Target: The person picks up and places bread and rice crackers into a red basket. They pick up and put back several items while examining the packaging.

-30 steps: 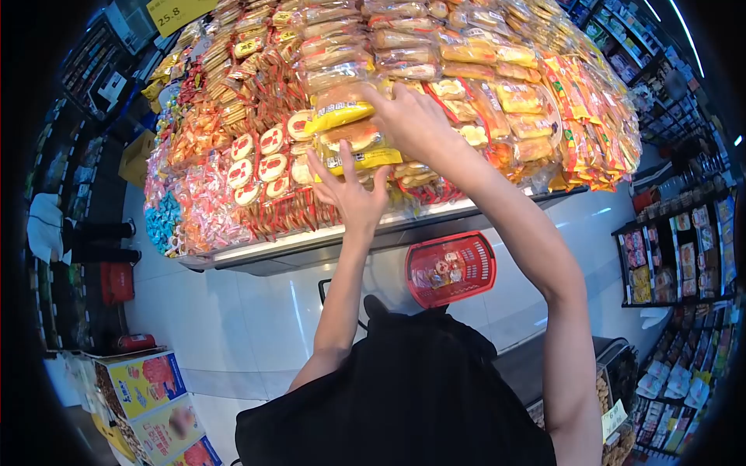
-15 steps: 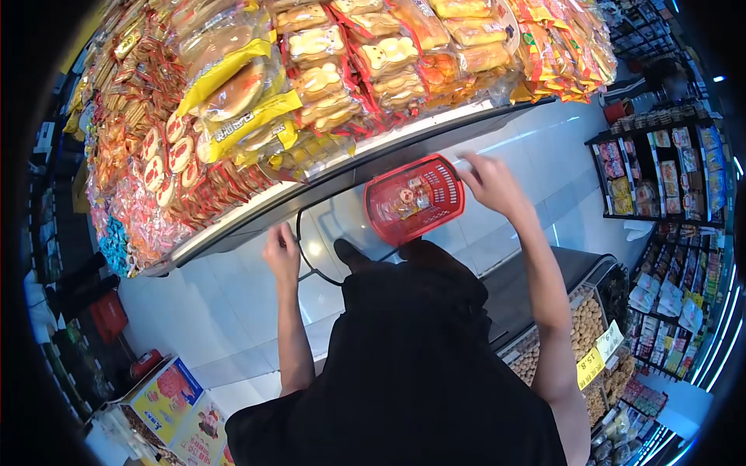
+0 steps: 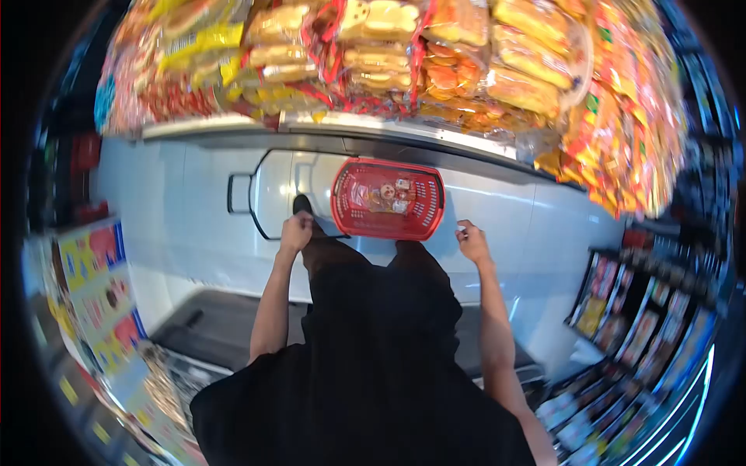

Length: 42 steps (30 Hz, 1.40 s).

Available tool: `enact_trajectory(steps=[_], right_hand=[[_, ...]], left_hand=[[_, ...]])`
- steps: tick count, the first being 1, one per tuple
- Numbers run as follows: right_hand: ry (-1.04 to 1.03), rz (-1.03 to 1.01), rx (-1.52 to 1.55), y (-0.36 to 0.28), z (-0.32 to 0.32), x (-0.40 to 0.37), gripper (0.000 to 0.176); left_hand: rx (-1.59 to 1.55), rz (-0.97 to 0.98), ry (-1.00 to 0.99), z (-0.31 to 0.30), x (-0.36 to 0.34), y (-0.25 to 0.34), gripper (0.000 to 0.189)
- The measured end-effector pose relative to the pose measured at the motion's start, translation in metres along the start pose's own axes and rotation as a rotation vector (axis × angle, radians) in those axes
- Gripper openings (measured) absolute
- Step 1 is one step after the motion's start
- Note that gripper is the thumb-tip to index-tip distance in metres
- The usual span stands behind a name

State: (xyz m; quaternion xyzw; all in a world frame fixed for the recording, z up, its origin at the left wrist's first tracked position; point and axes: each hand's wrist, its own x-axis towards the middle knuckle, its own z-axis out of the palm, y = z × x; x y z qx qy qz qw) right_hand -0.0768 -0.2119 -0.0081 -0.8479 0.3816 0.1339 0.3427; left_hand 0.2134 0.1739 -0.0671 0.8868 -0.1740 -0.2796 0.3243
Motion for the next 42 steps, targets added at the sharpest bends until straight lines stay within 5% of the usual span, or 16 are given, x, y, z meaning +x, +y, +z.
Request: enact_trajectory(steps=[3,10,17,20,22,26,29,31,36,40,42], right_hand=[[-0.039,-0.126,0.058,0.018,0.021,0.048,0.03],[-0.498,-0.167,-0.317,0.051,0.097,0.13,0.039],[-0.584,-0.235,-0.514,0.06,0.251,0.217,0.052],[-0.652,-0.251,-0.651,0.068,0.332,0.256,0.053],[-0.36,-0.788,-0.991,0.106,0.395,0.286,0.056],[-0.3,-1.087,-0.878,0.141,0.474,0.349,0.061],[-0.422,-0.959,-1.167,0.141,0.484,0.358,0.05],[-0.478,-0.915,-1.166,0.139,0.482,0.354,0.063],[-0.511,-0.549,-0.836,0.124,0.463,0.344,0.077],[-0.598,-0.559,-0.999,0.106,0.44,0.34,0.059],[-0.68,-0.767,-1.009,0.125,0.444,0.348,0.064]], left_hand=[[-0.149,-0.167,0.102,0.096,-0.018,0.016,0.014],[-0.411,-0.313,-0.188,0.251,-0.051,0.06,0.018],[-0.686,-0.378,0.004,0.361,-0.004,0.018,0.019],[-0.784,-0.447,0.029,0.366,0.017,-0.006,0.02],[-0.826,-0.406,0.158,0.368,0.018,-0.02,0.021],[-0.982,-0.588,0.186,0.372,0.017,-0.031,0.026],[-1.071,-0.547,0.163,0.381,0.015,-0.033,0.031],[-1.197,-0.546,0.15,0.382,0.016,-0.03,0.032],[-1.217,-0.576,0.134,0.382,0.021,-0.033,0.035],[-1.26,-0.56,0.202,0.389,0.022,-0.031,0.033],[-1.267,-0.543,0.22,0.391,0.024,-0.033,0.033]])
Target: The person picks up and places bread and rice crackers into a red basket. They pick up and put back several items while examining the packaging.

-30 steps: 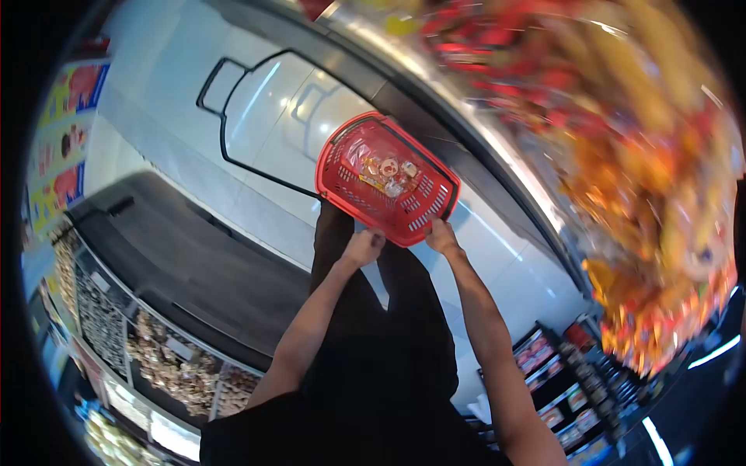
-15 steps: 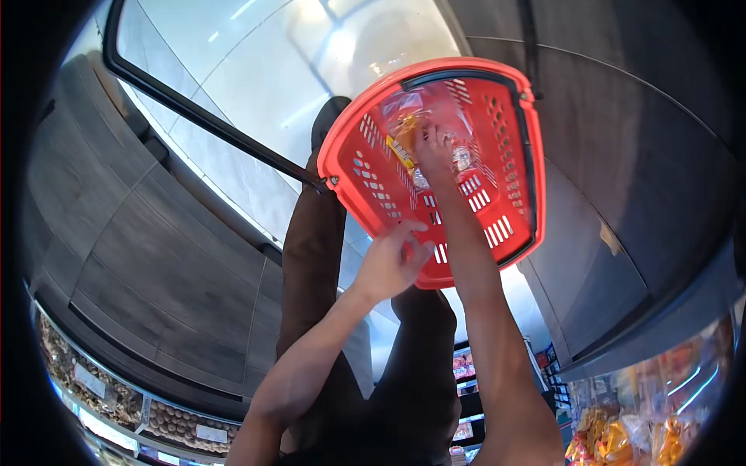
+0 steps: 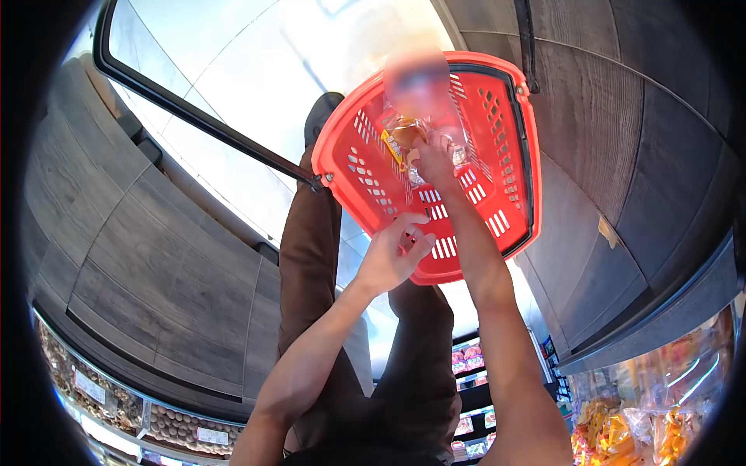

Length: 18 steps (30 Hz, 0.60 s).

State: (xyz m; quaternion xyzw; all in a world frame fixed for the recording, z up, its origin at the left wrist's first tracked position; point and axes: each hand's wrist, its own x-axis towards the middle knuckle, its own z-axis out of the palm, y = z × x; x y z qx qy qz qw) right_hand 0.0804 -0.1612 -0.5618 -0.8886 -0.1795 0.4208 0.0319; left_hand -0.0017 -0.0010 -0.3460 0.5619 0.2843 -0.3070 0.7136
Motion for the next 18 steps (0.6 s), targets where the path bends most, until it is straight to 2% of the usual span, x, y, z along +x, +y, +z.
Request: enact_trajectory(steps=[1,3,4,6,9,10,11,13,14,16,18], right_hand=[[0.003,0.002,0.001,0.006,0.018,0.002,0.064],[0.108,0.047,-0.215,0.017,0.047,0.009,0.054],[0.106,0.049,-0.219,0.014,0.035,0.009,0.054],[-0.257,0.372,0.104,0.012,0.023,0.013,0.052],[-0.211,0.44,0.246,0.027,0.027,0.003,0.045],[-0.182,0.568,0.296,0.031,0.028,0.0,0.05],[-0.184,0.568,0.291,0.032,0.029,-0.005,0.05],[-0.012,0.433,-0.021,0.031,0.031,-0.017,0.053],[-0.093,0.309,-0.065,0.035,0.028,-0.017,0.067],[-0.111,0.255,-0.077,0.037,0.022,-0.015,0.072],[-0.098,0.239,-0.046,0.033,0.022,-0.014,0.089]], left_hand=[[-0.034,-0.016,-0.005,0.001,0.0,-0.003,0.034],[-0.071,-0.031,-0.011,0.002,0.001,-0.009,0.034],[-0.07,-0.031,-0.014,0.002,0.001,-0.013,0.034],[-0.073,-0.037,-0.014,0.001,0.002,-0.015,0.035],[-0.066,-0.119,-0.091,0.001,-0.002,-0.014,0.037],[-0.063,-0.134,-0.101,0.002,-0.002,-0.016,0.037],[-0.059,-0.144,-0.11,0.003,-0.002,-0.017,0.037],[-0.054,-0.139,-0.106,0.004,-0.002,-0.022,0.037],[-0.043,-0.137,-0.103,0.005,-0.002,-0.024,0.038],[-0.044,-0.147,-0.079,0.006,-0.003,-0.02,0.038],[-0.047,-0.168,-0.057,0.006,-0.005,-0.024,0.039]])
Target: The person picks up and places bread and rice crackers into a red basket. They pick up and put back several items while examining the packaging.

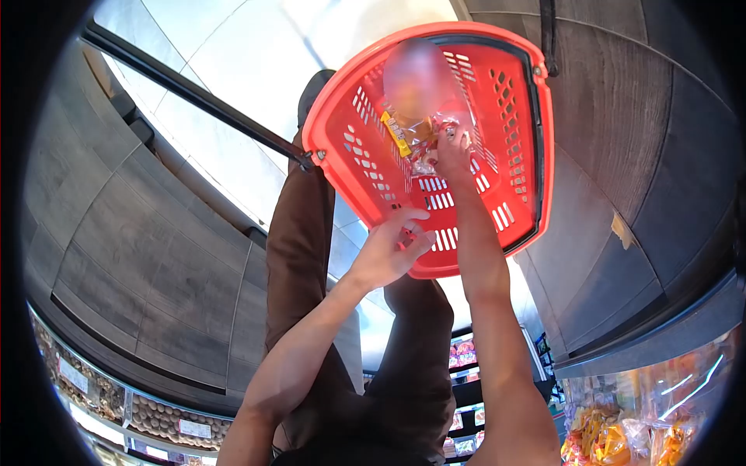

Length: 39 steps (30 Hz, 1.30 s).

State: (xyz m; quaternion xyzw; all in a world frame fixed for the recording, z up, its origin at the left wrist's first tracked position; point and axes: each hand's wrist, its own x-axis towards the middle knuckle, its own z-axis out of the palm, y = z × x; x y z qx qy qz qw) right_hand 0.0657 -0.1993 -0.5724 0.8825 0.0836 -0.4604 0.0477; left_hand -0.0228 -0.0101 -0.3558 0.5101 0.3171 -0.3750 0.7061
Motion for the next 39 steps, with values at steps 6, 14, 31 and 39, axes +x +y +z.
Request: enact_trajectory(steps=[6,14,31,39], right_hand=[[-0.067,-0.017,-0.052,0.007,-0.002,-0.003,0.099],[0.0,0.021,-0.172,-0.006,0.004,-0.031,0.102],[-0.201,-0.174,-0.061,0.002,0.005,-0.021,0.087],[-0.178,-0.206,-0.251,-0.011,0.0,-0.019,0.1]], left_hand=[[0.033,0.101,-0.012,0.003,0.0,-0.005,0.04],[0.051,0.129,-0.044,0.007,0.003,-0.009,0.043],[0.109,0.164,-0.118,0.017,0.002,0.004,0.039],[0.085,0.136,-0.149,0.015,0.001,0.011,0.041]])
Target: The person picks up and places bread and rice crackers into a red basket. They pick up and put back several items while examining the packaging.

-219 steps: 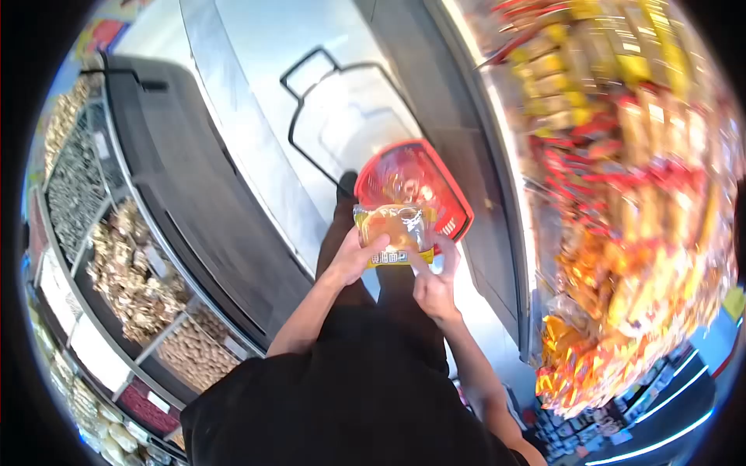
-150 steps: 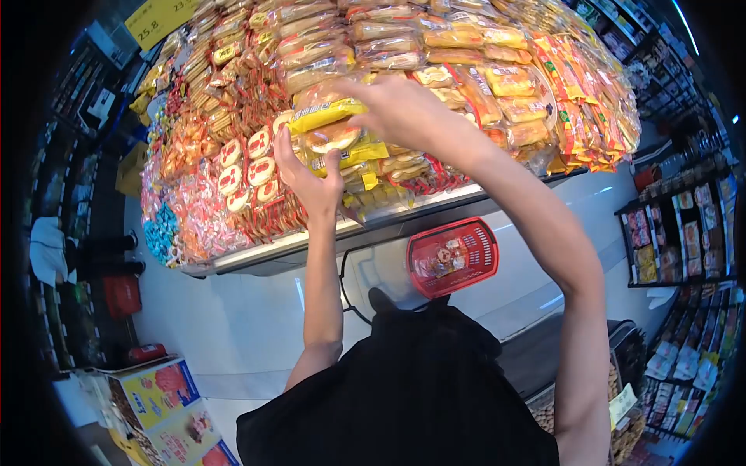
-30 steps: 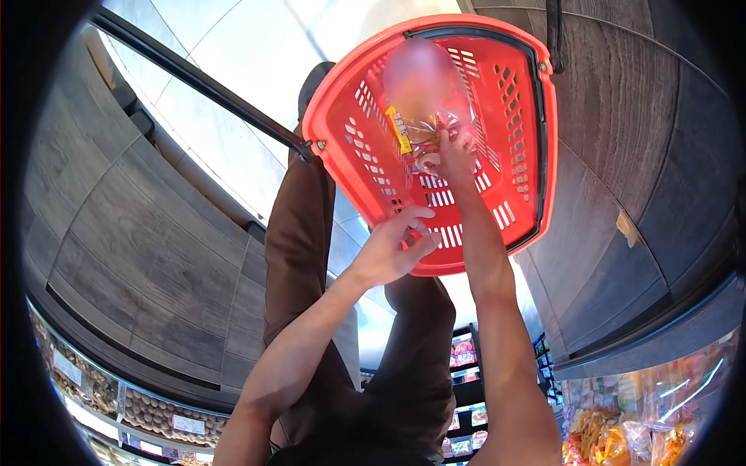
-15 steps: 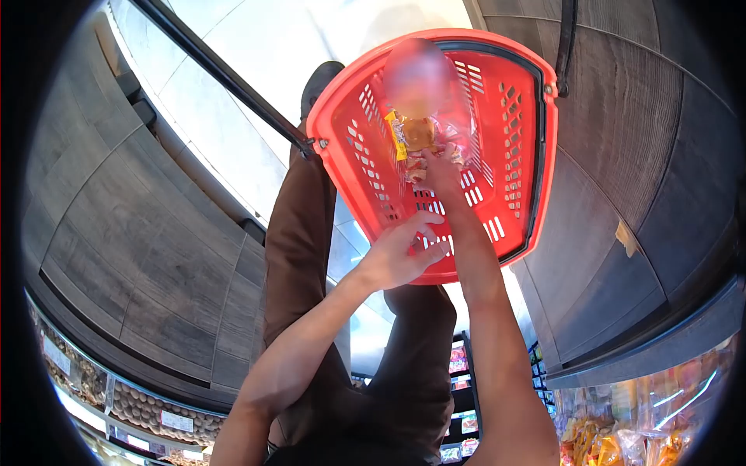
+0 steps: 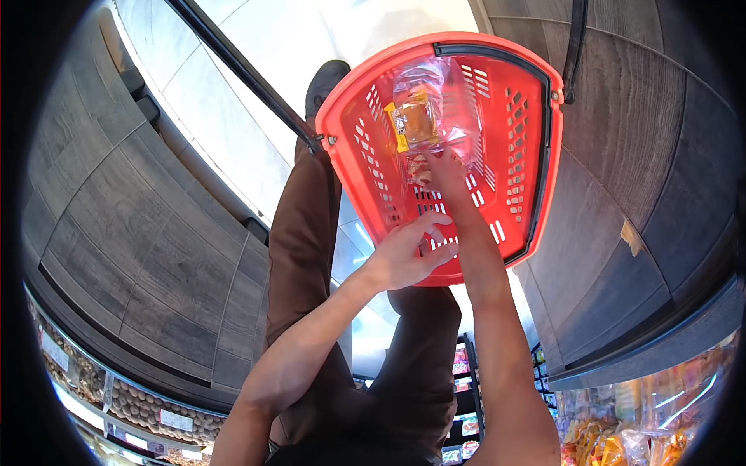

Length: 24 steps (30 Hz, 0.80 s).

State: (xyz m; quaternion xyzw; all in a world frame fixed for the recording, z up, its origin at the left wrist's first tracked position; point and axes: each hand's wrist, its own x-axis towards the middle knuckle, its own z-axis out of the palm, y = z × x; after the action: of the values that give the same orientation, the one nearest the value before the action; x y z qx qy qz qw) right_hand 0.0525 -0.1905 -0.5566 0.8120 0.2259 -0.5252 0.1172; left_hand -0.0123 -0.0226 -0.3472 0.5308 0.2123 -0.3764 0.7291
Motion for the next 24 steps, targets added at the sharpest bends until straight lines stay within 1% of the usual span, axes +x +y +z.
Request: enact_trajectory(steps=[1,3,6,7,9,10,12,13,14,15,16,18,19,20,21,22,24], right_hand=[[0.0,0.0,0.002,-0.003,-0.004,0.002,0.1],[-0.13,0.082,0.038,-0.008,-0.009,0.007,0.106],[-0.125,0.113,0.079,-0.009,-0.009,0.005,0.107],[-0.123,0.111,0.077,-0.004,0.004,0.009,0.107],[-0.073,0.073,0.288,0.008,0.03,0.015,0.102],[-0.07,0.07,0.286,0.01,0.033,0.018,0.102],[-0.006,-0.009,0.282,0.014,0.041,0.016,0.091],[-0.018,-0.004,0.279,0.012,0.042,0.008,0.091],[0.112,0.034,0.261,0.009,0.043,-0.003,0.086],[0.246,0.069,0.237,0.008,0.039,-0.013,0.081],[0.246,0.074,0.224,0.005,0.021,-0.031,0.081],[0.468,-0.04,0.626,-0.004,-0.019,-0.086,0.069],[0.615,0.014,0.6,-0.009,-0.037,-0.117,0.066],[0.597,0.018,0.617,-0.015,-0.065,-0.15,0.065],[0.485,0.088,0.998,-0.022,-0.092,-0.186,0.064],[0.363,0.157,1.378,-0.03,-0.123,-0.226,0.064],[0.19,0.03,1.907,-0.05,-0.2,-0.312,0.057]], left_hand=[[0.0,0.004,0.004,0.0,0.0,0.0,0.041],[0.001,0.008,0.007,0.0,0.0,-0.001,0.041],[0.011,0.023,0.03,-0.001,0.0,-0.004,0.041],[0.002,0.013,0.019,-0.001,0.0,-0.003,0.041],[-0.003,0.007,0.014,-0.003,-0.001,-0.001,0.042],[0.004,0.017,0.012,-0.005,-0.001,0.0,0.042],[0.002,0.022,0.01,-0.007,-0.001,0.0,0.041],[0.023,0.033,0.012,-0.009,0.001,-0.004,0.042],[0.041,0.046,0.013,-0.009,0.002,-0.007,0.042],[-0.011,0.004,0.015,-0.011,0.0,-0.009,0.045],[-0.022,0.012,0.012,-0.015,-0.002,-0.004,0.045],[-0.067,0.065,0.128,-0.024,-0.013,0.011,0.045],[-0.071,0.079,0.124,-0.029,-0.019,0.021,0.045],[-0.052,0.175,0.235,-0.033,-0.028,0.031,0.048],[-0.026,0.272,0.346,-0.038,-0.037,0.043,0.051],[-0.018,0.29,0.332,-0.042,-0.048,0.061,0.051],[-0.153,0.287,0.237,-0.048,-0.075,0.1,0.06]])
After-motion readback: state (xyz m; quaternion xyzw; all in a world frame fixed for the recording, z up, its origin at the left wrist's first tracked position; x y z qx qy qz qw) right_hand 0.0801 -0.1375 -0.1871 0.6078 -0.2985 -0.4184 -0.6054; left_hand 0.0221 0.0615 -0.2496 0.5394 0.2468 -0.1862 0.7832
